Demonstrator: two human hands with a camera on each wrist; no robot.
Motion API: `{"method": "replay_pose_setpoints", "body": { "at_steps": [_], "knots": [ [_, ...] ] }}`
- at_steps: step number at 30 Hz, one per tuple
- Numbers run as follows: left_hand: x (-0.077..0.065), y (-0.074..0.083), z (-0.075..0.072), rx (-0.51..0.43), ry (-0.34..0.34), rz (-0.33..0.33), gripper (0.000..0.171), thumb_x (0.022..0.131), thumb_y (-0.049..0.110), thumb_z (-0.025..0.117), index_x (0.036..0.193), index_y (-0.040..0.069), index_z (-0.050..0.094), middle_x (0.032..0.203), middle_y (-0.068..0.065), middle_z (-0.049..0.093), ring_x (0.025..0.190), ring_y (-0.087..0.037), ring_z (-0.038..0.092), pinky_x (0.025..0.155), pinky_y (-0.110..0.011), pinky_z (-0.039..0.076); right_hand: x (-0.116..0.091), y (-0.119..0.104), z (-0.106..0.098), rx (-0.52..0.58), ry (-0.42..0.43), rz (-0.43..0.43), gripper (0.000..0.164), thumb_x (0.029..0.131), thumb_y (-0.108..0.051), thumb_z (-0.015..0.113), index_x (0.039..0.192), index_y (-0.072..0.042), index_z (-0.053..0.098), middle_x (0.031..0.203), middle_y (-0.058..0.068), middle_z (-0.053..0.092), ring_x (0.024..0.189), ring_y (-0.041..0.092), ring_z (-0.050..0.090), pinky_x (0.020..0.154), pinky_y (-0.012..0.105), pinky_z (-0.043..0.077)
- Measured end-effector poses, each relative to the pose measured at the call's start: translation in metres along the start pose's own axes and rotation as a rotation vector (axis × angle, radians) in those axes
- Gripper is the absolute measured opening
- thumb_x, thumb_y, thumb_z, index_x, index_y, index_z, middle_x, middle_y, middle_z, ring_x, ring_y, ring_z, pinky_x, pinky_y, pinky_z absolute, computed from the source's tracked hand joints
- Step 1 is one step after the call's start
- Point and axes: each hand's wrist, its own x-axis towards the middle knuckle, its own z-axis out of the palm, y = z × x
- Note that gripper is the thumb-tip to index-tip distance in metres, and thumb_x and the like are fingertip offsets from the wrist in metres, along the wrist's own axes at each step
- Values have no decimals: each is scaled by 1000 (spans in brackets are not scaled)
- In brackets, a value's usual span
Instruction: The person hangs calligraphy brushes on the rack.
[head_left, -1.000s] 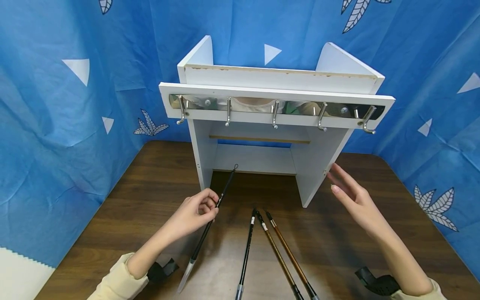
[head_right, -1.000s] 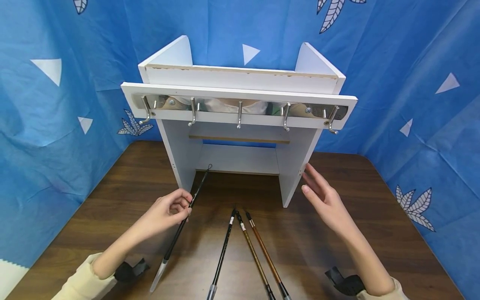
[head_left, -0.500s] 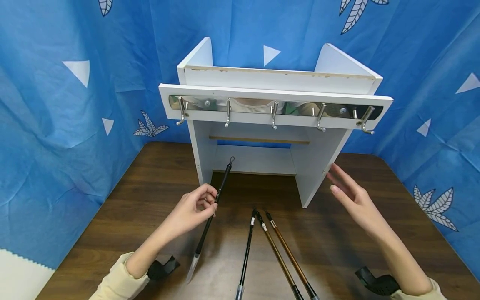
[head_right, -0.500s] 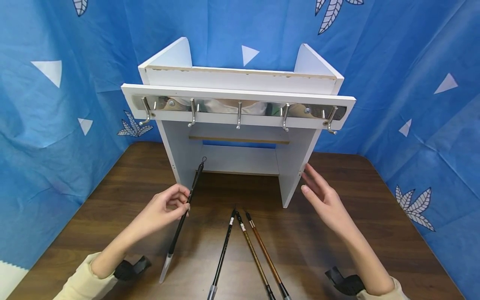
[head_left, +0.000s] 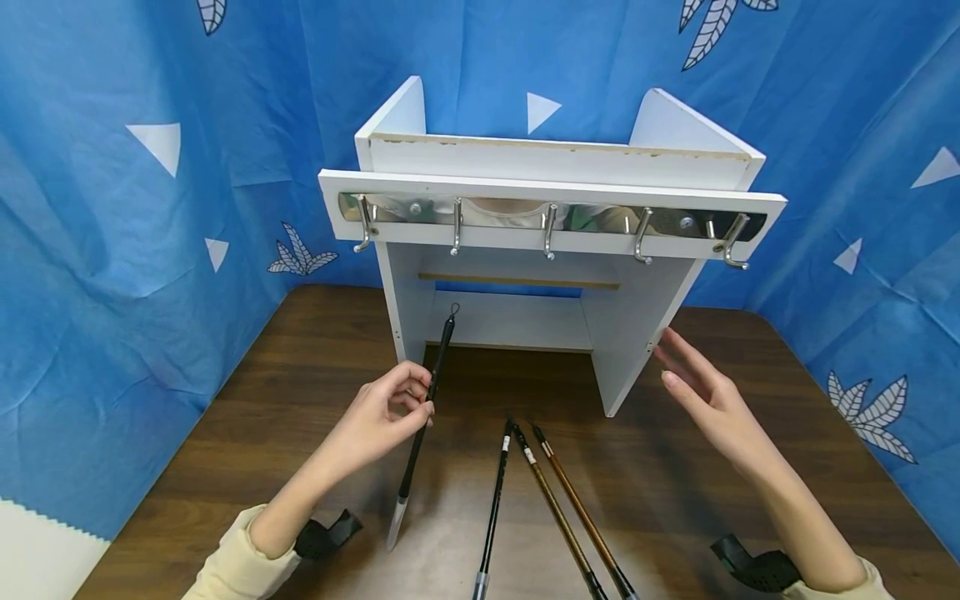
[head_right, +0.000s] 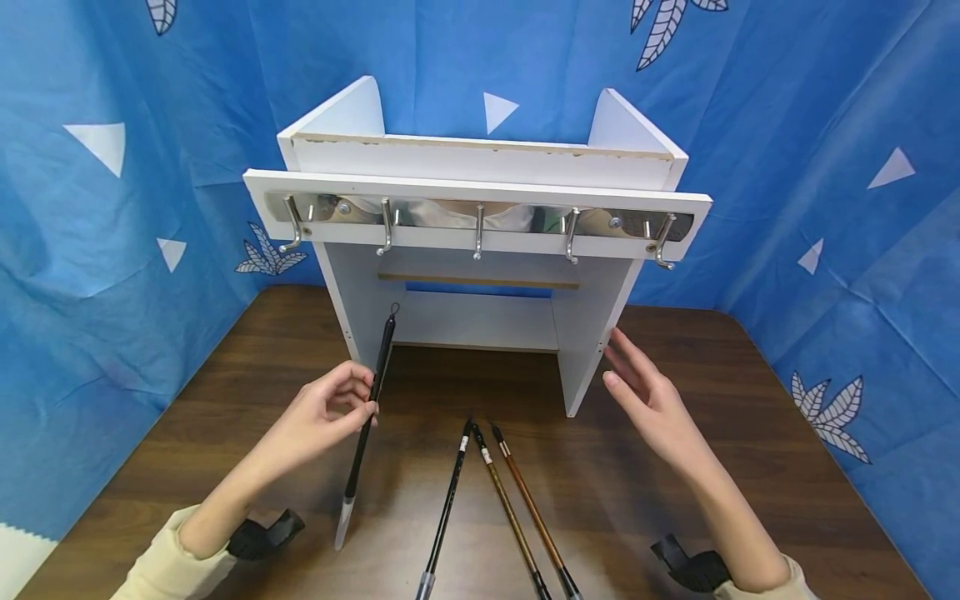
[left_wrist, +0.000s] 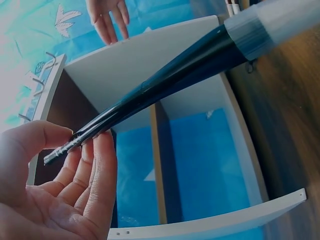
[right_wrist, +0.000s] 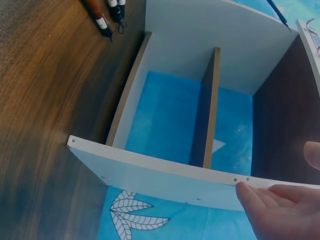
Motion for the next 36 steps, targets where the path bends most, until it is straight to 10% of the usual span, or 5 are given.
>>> {"method": "replay_pose_setpoints", "body": {
  "at_steps": [36],
  "knots": [
    [10, 46, -12, 29, 48, 88, 23, 87, -1, 63, 107, 6, 53, 86, -5, 61, 75, -18, 63, 56, -31, 54, 0, -2, 1, 6, 0, 5, 55, 99, -4, 42, 150, -8, 20, 150, 17, 22, 129, 9, 35, 91, 12, 37]
  ]
}}
